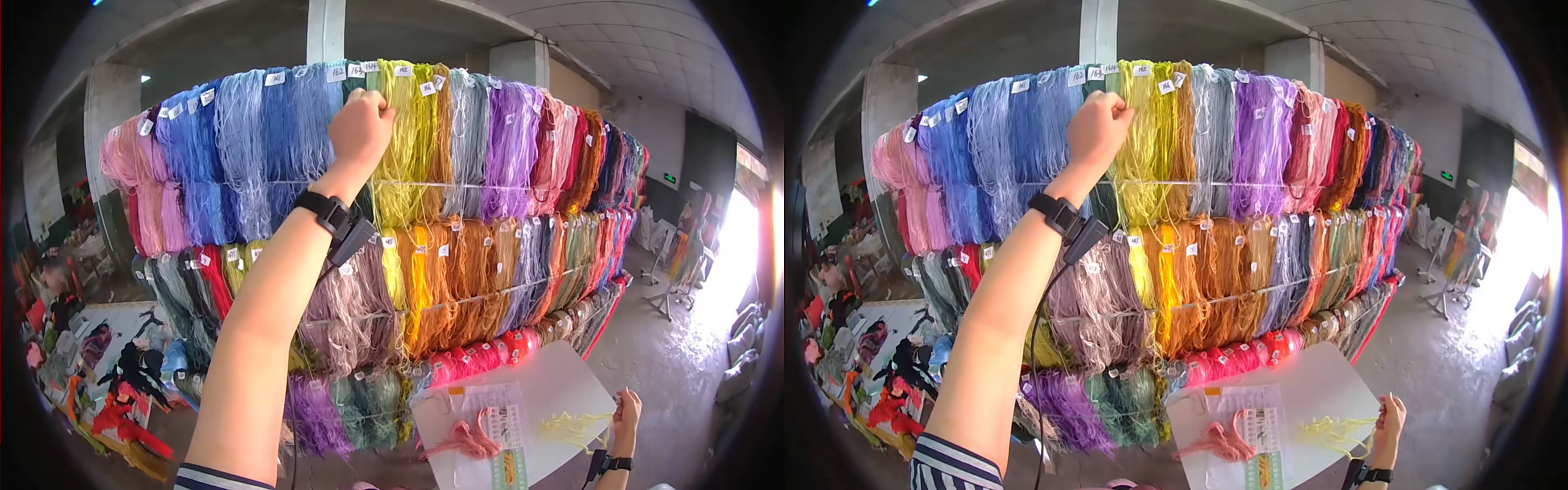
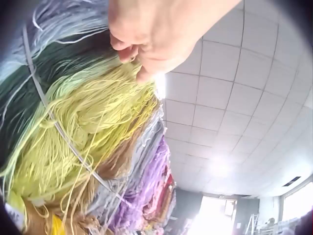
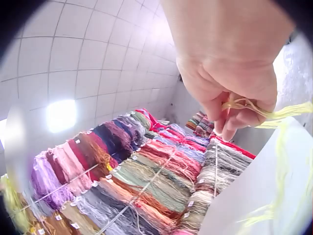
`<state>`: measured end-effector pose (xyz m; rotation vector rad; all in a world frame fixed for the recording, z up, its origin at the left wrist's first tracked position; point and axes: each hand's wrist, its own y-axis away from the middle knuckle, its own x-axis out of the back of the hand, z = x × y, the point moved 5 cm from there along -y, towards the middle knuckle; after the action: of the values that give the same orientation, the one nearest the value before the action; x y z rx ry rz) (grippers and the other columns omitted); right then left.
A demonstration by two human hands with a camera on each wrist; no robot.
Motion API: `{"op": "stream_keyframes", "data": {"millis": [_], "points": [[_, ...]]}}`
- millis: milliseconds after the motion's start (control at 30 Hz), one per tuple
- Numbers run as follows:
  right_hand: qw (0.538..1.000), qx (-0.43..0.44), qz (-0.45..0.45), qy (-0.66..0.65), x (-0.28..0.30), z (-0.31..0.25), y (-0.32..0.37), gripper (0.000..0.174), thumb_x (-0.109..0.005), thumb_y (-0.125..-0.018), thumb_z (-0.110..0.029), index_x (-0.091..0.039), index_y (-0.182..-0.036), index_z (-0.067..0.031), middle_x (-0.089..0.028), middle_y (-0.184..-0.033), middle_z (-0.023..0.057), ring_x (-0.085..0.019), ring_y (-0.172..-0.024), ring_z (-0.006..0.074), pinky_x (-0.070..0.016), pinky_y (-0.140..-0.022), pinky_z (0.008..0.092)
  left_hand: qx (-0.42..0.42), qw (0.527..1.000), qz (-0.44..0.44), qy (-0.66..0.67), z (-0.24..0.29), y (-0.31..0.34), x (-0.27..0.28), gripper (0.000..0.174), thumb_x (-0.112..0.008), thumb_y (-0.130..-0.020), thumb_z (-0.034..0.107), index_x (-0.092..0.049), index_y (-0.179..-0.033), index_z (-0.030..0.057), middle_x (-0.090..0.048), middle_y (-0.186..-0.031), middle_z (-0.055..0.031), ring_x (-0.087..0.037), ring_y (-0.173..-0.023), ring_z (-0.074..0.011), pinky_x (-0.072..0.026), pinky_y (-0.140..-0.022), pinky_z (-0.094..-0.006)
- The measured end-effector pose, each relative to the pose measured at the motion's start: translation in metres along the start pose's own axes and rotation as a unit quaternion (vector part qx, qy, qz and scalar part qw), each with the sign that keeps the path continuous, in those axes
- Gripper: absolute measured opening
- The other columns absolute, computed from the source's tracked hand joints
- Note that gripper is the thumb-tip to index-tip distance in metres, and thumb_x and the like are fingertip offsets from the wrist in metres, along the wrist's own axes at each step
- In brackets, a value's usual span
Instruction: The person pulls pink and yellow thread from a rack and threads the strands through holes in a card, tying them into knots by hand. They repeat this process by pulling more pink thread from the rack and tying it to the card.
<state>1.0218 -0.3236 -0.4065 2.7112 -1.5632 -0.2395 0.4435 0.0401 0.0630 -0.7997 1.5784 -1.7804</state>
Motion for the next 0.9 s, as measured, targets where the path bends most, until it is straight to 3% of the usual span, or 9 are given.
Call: {"op": "stream_keyframes", "data": {"millis": [100,167,233,300,433,500,700,800,900], "points": [[0.99,-0.008,-0.088,-0.108,-0.04,-0.028,0.028,0.016,-0.059,-0.096,-0.026,-0.062,-0.103,-0.0121,-0.04,-0.053,-0.0059,-0.031,-0.04,0.0029,-0.0233,-0.035,0.0181,0.019,1.0,-0.022,0.004,-0.008,0.004,0.006,0.028,-0.073,-0.082,0.033,-0.068,-0.079,0.005,-0.066,-0.08,-0.0081,-0.065,-0.072,-0.0248,-0.0487,-0.063,-0.0369],[0.969,-0.006,-0.149,-0.197,-0.073,-0.052,0.044,0.021,-0.056,-0.099,-0.026,-0.061,-0.115,-0.0137,-0.037,-0.052,-0.0065,-0.028,-0.039,0.0031,-0.0221,-0.036,0.0188,0.092,0.986,-0.118,0.08,-0.016,0.006,0.01,0.028,-0.072,-0.083,0.033,-0.07,-0.085,0.0051,-0.068,-0.076,-0.0095,-0.064,-0.065,-0.024,-0.0465,-0.06,-0.0354],[0.877,-0.028,-0.295,-0.379,-0.116,-0.084,0.065,0.032,-0.051,-0.101,-0.022,-0.051,-0.133,-0.0168,-0.033,-0.05,-0.0043,-0.026,-0.038,0.0052,-0.0224,-0.037,0.0216,0.08,0.985,-0.112,0.102,-0.031,0.009,0.007,0.025,-0.071,-0.086,0.028,-0.07,-0.086,0.0032,-0.068,-0.071,-0.0061,-0.059,-0.058,-0.0153,-0.0432,-0.057,-0.0304],[0.866,-0.021,-0.342,-0.364,-0.16,-0.107,0.084,0.034,-0.049,-0.102,-0.021,-0.048,-0.135,-0.0157,-0.033,-0.051,-0.0042,-0.027,-0.039,0.0056,-0.0236,-0.039,0.022,0.082,0.956,-0.126,0.25,-0.04,0.011,0.003,0.021,-0.069,-0.089,0.022,-0.069,-0.083,0.0019,-0.063,-0.067,0.0012,-0.051,-0.059,-0.0053,-0.0392,-0.055,-0.0247],[0.871,0.018,-0.424,-0.246,-0.254,-0.147,0.12,0.029,-0.048,-0.102,-0.019,-0.052,-0.128,-0.0059,-0.037,-0.056,-0.0036,-0.034,-0.046,0.0065,-0.0276,-0.045,0.0218,0.125,0.913,-0.153,0.357,-0.036,0.022,0.015,0.019,-0.068,-0.091,0.017,-0.067,-0.081,0.0011,-0.055,-0.066,0.0065,-0.042,-0.062,-0.0005,-0.0344,-0.054,-0.0211],[0.852,0.059,-0.476,-0.212,-0.298,-0.168,0.144,0.025,-0.05,-0.101,-0.018,-0.057,-0.118,-0.0011,-0.042,-0.058,-0.0028,-0.036,-0.048,0.0061,-0.0276,-0.046,0.0215,0.089,0.939,-0.143,0.301,-0.036,0.026,0.024,0.023,-0.068,-0.088,0.02,-0.065,-0.08,-0.0009,-0.061,-0.064,-0.0045,-0.052,-0.057,-0.0105,-0.0414,-0.054,-0.0284],[0.82,0.13,-0.546,-0.107,-0.389,-0.212,0.212,0.021,-0.056,-0.099,-0.017,-0.061,-0.108,0.0,-0.053,-0.066,-0.0012,-0.039,-0.051,0.0037,-0.0277,-0.046,0.0198,0.06,0.95,-0.139,0.272,-0.043,0.045,0.038,0.02,-0.066,-0.089,0.018,-0.063,-0.08,0.0003,-0.058,-0.069,-0.0039,-0.051,-0.061,-0.0122,-0.0418,-0.057,-0.0295],[0.815,0.155,-0.552,-0.085,-0.416,-0.223,0.231,0.021,-0.057,-0.098,-0.018,-0.061,-0.109,-0.0003,-0.059,-0.075,0.0002,-0.042,-0.054,0.0028,-0.0289,-0.048,0.0188,0.019,0.916,-0.194,0.351,-0.016,0.073,0.059,0.012,-0.063,-0.092,0.011,-0.06,-0.083,0.0029,-0.051,-0.075,0.0032,-0.045,-0.068,-0.0036,-0.0368,-0.059,-0.0225],[0.842,0.169,-0.493,-0.139,-0.443,-0.246,0.257,0.023,-0.058,-0.099,-0.021,-0.062,-0.108,-0.0002,-0.068,-0.092,0.0056,-0.056,-0.065,0.0058,-0.0413,-0.055,0.0191,-0.208,0.909,-0.187,0.311,0.037,0.137,0.079,0.008,-0.064,-0.088,0.009,-0.06,-0.082,0.0049,-0.054,-0.078,-0.008,-0.055,-0.076,-0.0279,-0.0462,-0.067,-0.0376]]}}
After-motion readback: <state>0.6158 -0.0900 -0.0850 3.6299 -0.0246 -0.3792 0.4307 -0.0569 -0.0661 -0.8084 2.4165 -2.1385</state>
